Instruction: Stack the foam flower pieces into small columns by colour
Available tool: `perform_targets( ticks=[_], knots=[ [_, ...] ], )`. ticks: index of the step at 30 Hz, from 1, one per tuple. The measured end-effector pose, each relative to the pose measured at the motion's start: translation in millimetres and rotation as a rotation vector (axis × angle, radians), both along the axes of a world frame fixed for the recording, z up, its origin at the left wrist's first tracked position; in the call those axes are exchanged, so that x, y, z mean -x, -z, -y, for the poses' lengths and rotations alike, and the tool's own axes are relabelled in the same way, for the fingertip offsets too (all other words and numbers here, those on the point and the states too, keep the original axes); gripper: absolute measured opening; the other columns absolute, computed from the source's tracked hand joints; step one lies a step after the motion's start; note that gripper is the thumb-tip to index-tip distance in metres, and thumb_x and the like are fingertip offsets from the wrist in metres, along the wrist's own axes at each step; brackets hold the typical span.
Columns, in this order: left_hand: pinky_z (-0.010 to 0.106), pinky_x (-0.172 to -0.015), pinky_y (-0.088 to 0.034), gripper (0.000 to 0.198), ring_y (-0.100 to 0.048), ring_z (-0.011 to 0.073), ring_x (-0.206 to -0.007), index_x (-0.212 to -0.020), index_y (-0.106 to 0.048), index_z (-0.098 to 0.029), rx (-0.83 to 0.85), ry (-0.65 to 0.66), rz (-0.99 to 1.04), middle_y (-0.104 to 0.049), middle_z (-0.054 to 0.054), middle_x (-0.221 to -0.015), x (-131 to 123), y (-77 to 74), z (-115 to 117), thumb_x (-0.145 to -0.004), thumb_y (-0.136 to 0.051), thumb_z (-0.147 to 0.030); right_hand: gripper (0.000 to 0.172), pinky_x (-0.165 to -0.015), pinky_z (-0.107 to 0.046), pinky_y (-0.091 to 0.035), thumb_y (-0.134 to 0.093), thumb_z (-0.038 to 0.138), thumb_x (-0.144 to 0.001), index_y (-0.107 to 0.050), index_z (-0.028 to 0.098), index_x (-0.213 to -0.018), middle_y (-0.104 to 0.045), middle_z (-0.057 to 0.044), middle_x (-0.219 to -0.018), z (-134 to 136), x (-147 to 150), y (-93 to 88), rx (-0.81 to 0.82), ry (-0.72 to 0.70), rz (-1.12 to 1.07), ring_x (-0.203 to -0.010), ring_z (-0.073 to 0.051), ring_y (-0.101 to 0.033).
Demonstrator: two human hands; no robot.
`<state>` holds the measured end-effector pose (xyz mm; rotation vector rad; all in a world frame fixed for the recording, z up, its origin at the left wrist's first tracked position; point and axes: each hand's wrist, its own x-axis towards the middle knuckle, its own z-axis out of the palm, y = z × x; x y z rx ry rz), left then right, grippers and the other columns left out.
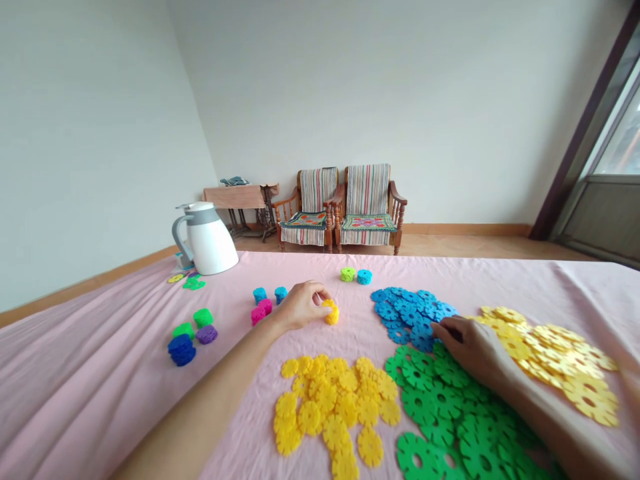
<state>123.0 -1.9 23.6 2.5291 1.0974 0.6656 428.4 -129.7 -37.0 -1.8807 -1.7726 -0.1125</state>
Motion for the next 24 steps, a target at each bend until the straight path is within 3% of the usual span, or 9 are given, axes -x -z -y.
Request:
perform_targets(
  ticks=[13, 18, 24],
  knots=[
    [0.023, -0.065, -0.044, 0.019, -0.056, 0.0125, -0.067, -0.082, -0.068, -0.016, -0.011, 0.029, 0.001, -0.062, 0.002, -0.084, -8, 12.4, -4, -0.064, -0.062, -0.018, 0.042, -0.050, -0.024, -0.032, -0.037, 0.047, -0.083, -0.053, 0.021, -0.054, -0.053, 0.001, -0.050, 1, -1, 0.3, 0.030, 0.021, 0.000, -0.047, -0.012, -0.045],
    [0.023, -0.065, -0.044, 0.021, -0.057, 0.0128, -0.070, -0.085, -0.067, -0.017, -0.005, 0.026, 0.026, -0.064, 0.002, -0.086, -8, 9.6, 1, -0.065, -0.063, -0.018, 0.044, -0.049, -0.024, -0.033, -0.036, 0.049, -0.083, -0.053, 0.021, -0.053, -0.054, 0.001, -0.050, 1, 0, -0.6, 0.020, 0.014, -0.005, -0.047, -0.012, -0.046],
    [0.022, -0.062, -0.044, 0.019, -0.058, 0.0130, -0.068, -0.087, -0.067, -0.015, 0.022, -0.143, 0.096, -0.066, 0.003, -0.082, 13, 9.2, 0, -0.073, -0.054, -0.019, 0.043, -0.053, -0.025, -0.036, -0.036, 0.048, -0.084, -0.060, 0.021, -0.061, -0.059, 0.000, -0.057, 5, 3, -5.6, 0.015, 0.019, -0.065, -0.053, -0.014, -0.052]
  ],
)
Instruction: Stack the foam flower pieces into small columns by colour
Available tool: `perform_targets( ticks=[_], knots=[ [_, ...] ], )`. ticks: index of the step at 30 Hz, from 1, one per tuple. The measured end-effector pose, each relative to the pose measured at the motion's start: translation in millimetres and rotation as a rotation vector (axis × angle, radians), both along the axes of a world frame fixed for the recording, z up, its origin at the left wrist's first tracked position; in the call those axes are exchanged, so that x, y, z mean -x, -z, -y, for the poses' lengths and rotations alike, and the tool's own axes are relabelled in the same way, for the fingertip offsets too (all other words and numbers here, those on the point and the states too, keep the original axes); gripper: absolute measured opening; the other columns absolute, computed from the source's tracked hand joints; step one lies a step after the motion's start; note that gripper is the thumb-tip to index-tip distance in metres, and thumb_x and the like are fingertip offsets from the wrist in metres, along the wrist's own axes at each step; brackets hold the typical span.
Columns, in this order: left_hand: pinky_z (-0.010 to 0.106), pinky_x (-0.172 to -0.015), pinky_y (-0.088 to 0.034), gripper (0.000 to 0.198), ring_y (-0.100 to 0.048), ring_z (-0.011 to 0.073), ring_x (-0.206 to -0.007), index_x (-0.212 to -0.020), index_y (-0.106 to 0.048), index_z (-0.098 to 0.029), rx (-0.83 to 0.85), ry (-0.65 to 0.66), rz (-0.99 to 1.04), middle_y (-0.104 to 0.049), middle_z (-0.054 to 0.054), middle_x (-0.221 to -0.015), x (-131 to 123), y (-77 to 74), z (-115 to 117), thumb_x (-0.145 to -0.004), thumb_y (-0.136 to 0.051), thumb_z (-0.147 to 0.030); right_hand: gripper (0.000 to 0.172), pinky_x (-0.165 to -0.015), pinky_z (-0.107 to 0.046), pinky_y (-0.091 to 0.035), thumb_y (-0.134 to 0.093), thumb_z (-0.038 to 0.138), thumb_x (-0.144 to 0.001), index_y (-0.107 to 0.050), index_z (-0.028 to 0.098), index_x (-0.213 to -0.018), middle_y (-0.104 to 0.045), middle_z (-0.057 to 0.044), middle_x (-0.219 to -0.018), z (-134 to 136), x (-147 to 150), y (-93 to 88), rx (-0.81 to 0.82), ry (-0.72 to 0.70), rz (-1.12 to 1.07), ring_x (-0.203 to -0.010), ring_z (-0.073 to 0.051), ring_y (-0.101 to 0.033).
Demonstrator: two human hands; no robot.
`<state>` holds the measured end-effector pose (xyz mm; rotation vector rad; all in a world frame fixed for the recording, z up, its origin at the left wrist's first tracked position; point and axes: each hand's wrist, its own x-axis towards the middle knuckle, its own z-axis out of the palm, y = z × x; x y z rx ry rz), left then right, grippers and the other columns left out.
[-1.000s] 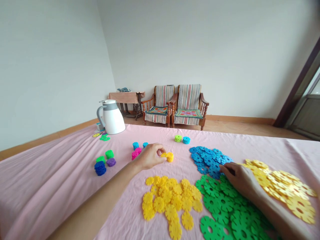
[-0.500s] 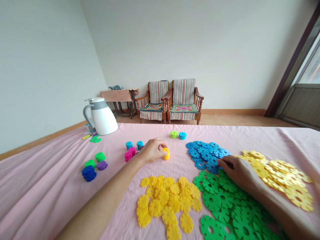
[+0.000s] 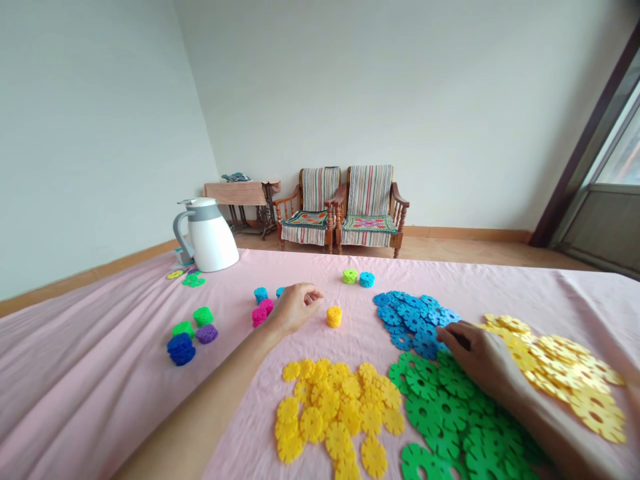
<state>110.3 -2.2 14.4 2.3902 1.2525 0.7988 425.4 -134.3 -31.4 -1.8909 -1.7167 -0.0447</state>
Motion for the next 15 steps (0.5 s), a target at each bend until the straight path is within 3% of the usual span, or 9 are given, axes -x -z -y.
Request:
perform_targets(
  ticks=[8, 15],
  knots=[
    [0.022, -0.059, -0.041, 0.019, -0.059, 0.0143, -0.065, -0.077, -0.069, -0.016, 0.034, -0.008, -0.079, -0.066, 0.002, -0.071, 3, 24.4, 17, -0.070, -0.052, -0.014, 0.038, -0.058, -0.025, -0.040, -0.042, 0.048, -0.082, -0.066, 0.020, -0.075, -0.062, -0.002, -0.069, 8, 20, -32.7, -0.138, -0.019, -0.141, -0.061, -0.014, -0.055],
    [0.025, -0.066, -0.043, 0.018, -0.058, 0.0160, -0.072, -0.072, -0.066, -0.017, -0.041, 0.029, -0.073, -0.063, 0.003, -0.075, 0, 28.9, 24, -0.072, -0.050, -0.009, 0.031, -0.056, -0.023, -0.037, -0.040, 0.029, -0.082, -0.067, 0.020, -0.070, -0.064, -0.001, -0.063, -25, 83, -51.3, 0.056, -0.264, 0.047, -0.058, -0.013, -0.055]
  ],
)
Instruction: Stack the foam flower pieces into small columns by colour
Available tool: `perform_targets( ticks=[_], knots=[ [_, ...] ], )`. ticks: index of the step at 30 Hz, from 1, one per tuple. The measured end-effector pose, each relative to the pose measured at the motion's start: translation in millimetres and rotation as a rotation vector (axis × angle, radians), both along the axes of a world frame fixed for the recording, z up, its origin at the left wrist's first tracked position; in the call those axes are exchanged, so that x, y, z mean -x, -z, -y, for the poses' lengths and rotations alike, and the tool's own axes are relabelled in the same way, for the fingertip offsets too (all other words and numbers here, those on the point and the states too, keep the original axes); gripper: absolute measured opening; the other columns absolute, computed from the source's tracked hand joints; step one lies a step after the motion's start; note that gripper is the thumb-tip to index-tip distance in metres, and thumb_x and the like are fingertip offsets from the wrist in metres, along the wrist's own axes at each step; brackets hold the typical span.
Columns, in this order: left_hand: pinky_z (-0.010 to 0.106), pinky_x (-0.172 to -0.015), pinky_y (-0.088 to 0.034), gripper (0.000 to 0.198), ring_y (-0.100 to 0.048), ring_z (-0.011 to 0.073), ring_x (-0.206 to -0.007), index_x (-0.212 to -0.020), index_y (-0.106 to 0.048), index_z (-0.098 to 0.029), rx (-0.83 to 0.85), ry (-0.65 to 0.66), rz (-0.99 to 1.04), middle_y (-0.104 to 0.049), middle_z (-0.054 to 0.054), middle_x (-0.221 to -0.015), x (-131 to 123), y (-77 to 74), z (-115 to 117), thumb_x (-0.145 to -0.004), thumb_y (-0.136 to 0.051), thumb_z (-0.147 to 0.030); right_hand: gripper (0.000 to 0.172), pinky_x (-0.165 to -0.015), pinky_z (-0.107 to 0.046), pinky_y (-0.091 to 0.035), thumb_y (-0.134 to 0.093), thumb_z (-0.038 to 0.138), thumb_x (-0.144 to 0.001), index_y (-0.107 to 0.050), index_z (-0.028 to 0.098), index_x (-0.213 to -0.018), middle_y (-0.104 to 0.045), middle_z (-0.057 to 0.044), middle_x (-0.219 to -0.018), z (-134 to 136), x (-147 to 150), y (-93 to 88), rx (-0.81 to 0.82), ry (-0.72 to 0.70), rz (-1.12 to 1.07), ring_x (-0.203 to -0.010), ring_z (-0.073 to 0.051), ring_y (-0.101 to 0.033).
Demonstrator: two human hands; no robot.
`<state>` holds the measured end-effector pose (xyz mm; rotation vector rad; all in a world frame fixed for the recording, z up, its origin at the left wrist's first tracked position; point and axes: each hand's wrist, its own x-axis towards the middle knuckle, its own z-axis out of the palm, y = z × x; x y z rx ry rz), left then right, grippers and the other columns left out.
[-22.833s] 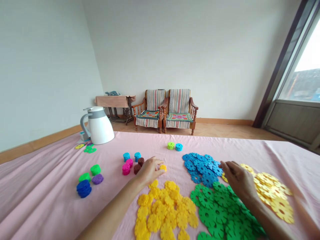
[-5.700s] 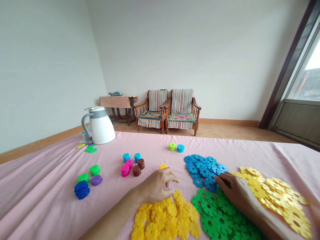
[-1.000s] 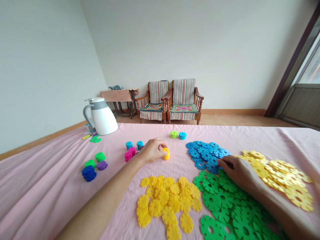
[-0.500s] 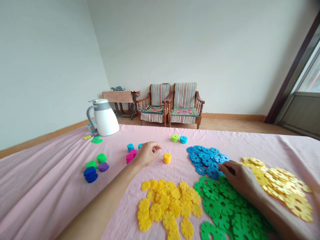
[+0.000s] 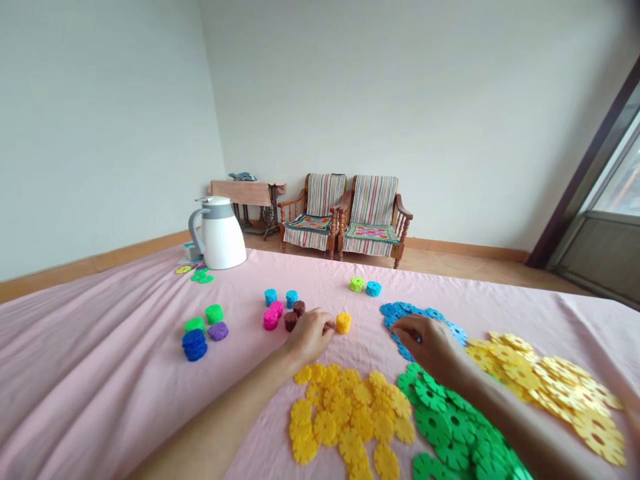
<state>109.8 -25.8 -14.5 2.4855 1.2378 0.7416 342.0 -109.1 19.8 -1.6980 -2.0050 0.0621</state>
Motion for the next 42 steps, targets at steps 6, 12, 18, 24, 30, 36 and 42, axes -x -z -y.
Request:
perform_targets(
  ticks=[6, 12, 18, 24, 30, 36, 42],
  knots=[
    [0.026, -0.068, -0.043, 0.019, -0.058, 0.0167, -0.073, -0.075, -0.066, -0.017, -0.032, 0.027, -0.015, -0.062, 0.004, -0.077, -1, 1.6, -1, -0.074, -0.048, -0.009, 0.031, -0.066, -0.022, -0.041, -0.041, 0.014, -0.074, -0.069, 0.017, -0.086, -0.070, -0.005, -0.078, -38, 35, 13.2, 0.069, -0.021, 0.017, -0.072, -0.015, -0.062],
    [0.026, -0.070, -0.042, 0.021, -0.057, 0.0173, -0.075, -0.075, -0.066, -0.017, -0.059, 0.080, -0.023, -0.061, 0.004, -0.075, 0, 1.6, -4, -0.072, -0.048, -0.006, 0.033, -0.072, -0.021, -0.040, -0.041, 0.009, -0.070, -0.070, 0.018, -0.081, -0.071, -0.007, -0.085, -49, 54, 25.6, 0.139, -0.029, 0.065, -0.082, -0.016, -0.064],
    [0.026, -0.070, -0.042, 0.022, -0.057, 0.0175, -0.077, -0.076, -0.066, -0.017, -0.066, 0.106, -0.028, -0.060, 0.004, -0.076, 1, 4.2, -5, -0.073, -0.046, -0.007, 0.029, -0.074, -0.023, -0.039, -0.041, 0.011, -0.075, -0.068, 0.016, -0.084, -0.069, -0.009, -0.086, -48, 63, 25.5, 0.172, 0.008, 0.124, -0.084, -0.017, -0.063],
    [0.025, -0.070, -0.041, 0.025, -0.057, 0.0176, -0.079, -0.079, -0.066, -0.018, -0.072, 0.118, -0.043, -0.059, 0.004, -0.077, 2, 4.9, -5, -0.074, -0.044, -0.007, 0.025, -0.070, -0.024, -0.038, -0.042, 0.013, -0.077, -0.066, 0.016, -0.082, -0.066, -0.010, -0.087, -49, 71, 27.4, 0.182, 0.047, 0.169, -0.083, -0.018, -0.062],
    [0.025, -0.071, -0.042, 0.023, -0.056, 0.0174, -0.079, -0.076, -0.064, -0.018, -0.083, 0.120, -0.070, -0.058, 0.004, -0.078, 2, 4.3, -4, -0.074, -0.044, -0.007, 0.025, -0.068, -0.023, -0.037, -0.040, 0.013, -0.078, -0.064, 0.016, -0.082, -0.065, -0.009, -0.086, -48, 73, 27.8, 0.178, 0.057, 0.185, -0.082, -0.016, -0.061],
    [0.025, -0.072, -0.042, 0.020, -0.056, 0.0172, -0.080, -0.075, -0.063, -0.017, -0.070, 0.108, -0.066, -0.059, 0.004, -0.078, 2, 4.1, -4, -0.074, -0.046, -0.007, 0.025, -0.070, -0.022, -0.037, -0.041, 0.014, -0.077, -0.065, 0.017, -0.081, -0.066, -0.008, -0.085, -46, 67, 25.5, 0.183, 0.031, 0.190, -0.082, -0.016, -0.061],
    [0.028, -0.076, -0.043, 0.021, -0.056, 0.0183, -0.083, -0.083, -0.058, -0.016, -0.067, 0.042, -0.031, -0.060, 0.005, -0.084, 0, 4.9, -4, -0.072, -0.045, -0.004, 0.028, -0.071, -0.022, -0.037, -0.040, 0.014, -0.079, -0.066, 0.016, -0.086, -0.068, -0.010, -0.088, -39, 55, 22.3, 0.190, 0.042, 0.204, -0.084, -0.015, -0.062]
  ],
)
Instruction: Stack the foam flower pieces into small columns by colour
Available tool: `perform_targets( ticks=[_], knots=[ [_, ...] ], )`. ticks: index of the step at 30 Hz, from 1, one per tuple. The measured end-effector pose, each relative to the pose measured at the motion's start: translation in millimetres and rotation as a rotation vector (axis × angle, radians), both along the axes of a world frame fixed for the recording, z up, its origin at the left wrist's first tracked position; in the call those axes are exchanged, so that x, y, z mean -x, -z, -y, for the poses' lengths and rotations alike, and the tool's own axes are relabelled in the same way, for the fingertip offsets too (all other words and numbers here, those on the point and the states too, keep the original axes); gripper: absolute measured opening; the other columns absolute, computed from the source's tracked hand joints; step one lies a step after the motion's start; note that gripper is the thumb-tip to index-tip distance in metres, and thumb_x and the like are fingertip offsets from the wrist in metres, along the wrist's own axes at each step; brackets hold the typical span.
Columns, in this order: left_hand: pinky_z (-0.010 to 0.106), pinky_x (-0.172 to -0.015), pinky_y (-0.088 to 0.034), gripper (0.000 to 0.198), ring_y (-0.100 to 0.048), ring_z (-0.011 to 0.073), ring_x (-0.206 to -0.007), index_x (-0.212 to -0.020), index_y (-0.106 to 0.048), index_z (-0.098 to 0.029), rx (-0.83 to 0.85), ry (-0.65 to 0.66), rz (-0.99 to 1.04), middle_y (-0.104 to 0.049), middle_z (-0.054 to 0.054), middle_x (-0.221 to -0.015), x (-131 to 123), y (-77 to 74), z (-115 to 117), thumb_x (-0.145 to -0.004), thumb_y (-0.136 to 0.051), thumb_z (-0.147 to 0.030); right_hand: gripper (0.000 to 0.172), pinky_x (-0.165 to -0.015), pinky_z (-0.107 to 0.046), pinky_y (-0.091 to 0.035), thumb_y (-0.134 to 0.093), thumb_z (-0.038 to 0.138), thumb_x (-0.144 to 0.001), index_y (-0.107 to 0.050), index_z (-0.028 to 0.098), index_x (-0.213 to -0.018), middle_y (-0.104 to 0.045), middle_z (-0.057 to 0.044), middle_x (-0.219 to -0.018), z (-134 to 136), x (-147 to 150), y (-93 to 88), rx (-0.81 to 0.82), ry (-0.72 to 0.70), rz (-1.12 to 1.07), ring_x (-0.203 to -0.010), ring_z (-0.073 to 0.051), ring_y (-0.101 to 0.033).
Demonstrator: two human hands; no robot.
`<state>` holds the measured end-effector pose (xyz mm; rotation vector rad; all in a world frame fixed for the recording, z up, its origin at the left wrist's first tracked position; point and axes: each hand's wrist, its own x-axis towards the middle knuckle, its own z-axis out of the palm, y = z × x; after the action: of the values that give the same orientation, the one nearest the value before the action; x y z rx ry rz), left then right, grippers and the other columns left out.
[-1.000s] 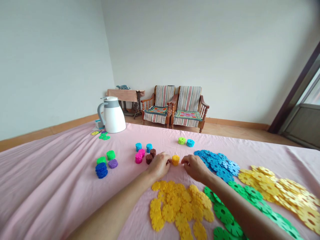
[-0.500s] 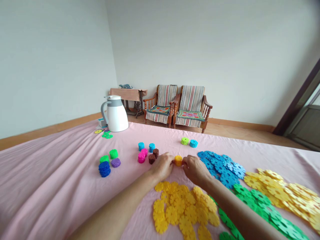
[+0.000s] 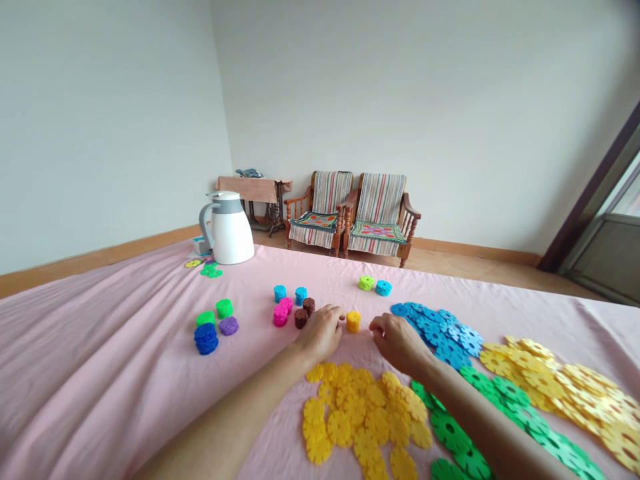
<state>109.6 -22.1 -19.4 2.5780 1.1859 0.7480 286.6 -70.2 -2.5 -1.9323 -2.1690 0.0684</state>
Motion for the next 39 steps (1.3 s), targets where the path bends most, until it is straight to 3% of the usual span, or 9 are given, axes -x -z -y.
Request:
perform_targets(
  ticks=[10, 21, 26, 31, 33, 36, 39],
  knots=[
    [0.027, -0.076, -0.043, 0.020, -0.056, 0.0177, -0.086, -0.082, -0.055, -0.018, -0.008, 0.026, -0.005, -0.059, 0.004, -0.087, -2, 3.6, -1, -0.073, -0.043, -0.003, 0.023, -0.058, -0.023, -0.035, -0.041, 0.010, -0.076, -0.063, 0.016, -0.081, -0.068, -0.010, -0.083, -12, 15, -4.5, 0.019, 0.001, 0.071, -0.077, -0.017, -0.063],
    [0.026, -0.074, -0.042, 0.021, -0.057, 0.0173, -0.084, -0.083, -0.056, -0.017, -0.003, 0.007, -0.007, -0.060, 0.005, -0.086, 0, -0.3, 1, -0.073, -0.043, -0.004, 0.022, -0.060, -0.024, -0.035, -0.040, 0.012, -0.076, -0.062, 0.016, -0.076, -0.067, -0.009, -0.078, -8, 12, -8.3, -0.042, 0.005, 0.010, -0.074, -0.017, -0.062],
    [0.023, -0.066, -0.041, 0.017, -0.057, 0.0148, -0.075, -0.077, -0.059, -0.017, 0.023, -0.004, -0.005, -0.062, 0.002, -0.079, 8, -15.6, 3, -0.073, -0.046, -0.006, 0.027, -0.062, -0.022, -0.037, -0.037, 0.015, -0.078, -0.064, 0.019, -0.077, -0.066, -0.003, -0.071, 16, -4, -16.4, -0.082, -0.037, -0.069, -0.068, -0.012, -0.059],
    [0.019, -0.054, -0.037, 0.010, -0.056, 0.0115, -0.063, -0.079, -0.064, -0.017, 0.296, 0.228, -0.145, -0.061, -0.002, -0.069, 25, -43.6, 13, -0.072, -0.057, -0.017, 0.027, -0.055, -0.023, -0.037, -0.038, 0.025, -0.079, -0.065, 0.019, -0.077, -0.063, -0.001, -0.063, 49, -30, -12.5, -0.126, -0.037, -0.246, -0.057, -0.014, -0.055],
    [0.019, -0.057, -0.037, 0.011, -0.055, 0.0118, -0.066, -0.078, -0.063, -0.017, 0.316, 0.300, -0.213, -0.061, -0.002, -0.072, 36, -52.3, 21, -0.067, -0.064, -0.021, 0.027, -0.054, -0.023, -0.037, -0.039, 0.028, -0.079, -0.065, 0.020, -0.078, -0.063, -0.001, -0.064, 60, -42, -10.6, -0.125, -0.009, -0.259, -0.056, -0.014, -0.055],
    [0.019, -0.057, -0.036, 0.026, -0.052, 0.0115, -0.067, -0.082, -0.061, -0.018, 0.328, 0.285, -0.279, -0.060, -0.003, -0.079, 51, -55.5, 34, -0.058, -0.071, -0.019, 0.026, -0.053, -0.023, -0.037, -0.040, 0.031, -0.080, -0.064, 0.021, -0.078, -0.063, 0.001, -0.063, 70, -61, -8.4, -0.124, 0.063, -0.285, -0.055, -0.013, -0.054],
    [0.019, -0.056, -0.035, 0.025, -0.051, 0.0109, -0.065, -0.082, -0.057, -0.018, 0.345, 0.203, -0.269, -0.057, -0.003, -0.077, 60, -48.7, 44, -0.060, -0.067, -0.019, 0.028, -0.051, -0.023, -0.037, -0.041, 0.036, -0.080, -0.064, 0.021, -0.081, -0.063, 0.001, -0.062, 71, -79, -2.7, -0.134, 0.131, -0.350, -0.054, -0.013, -0.054]
  ],
)
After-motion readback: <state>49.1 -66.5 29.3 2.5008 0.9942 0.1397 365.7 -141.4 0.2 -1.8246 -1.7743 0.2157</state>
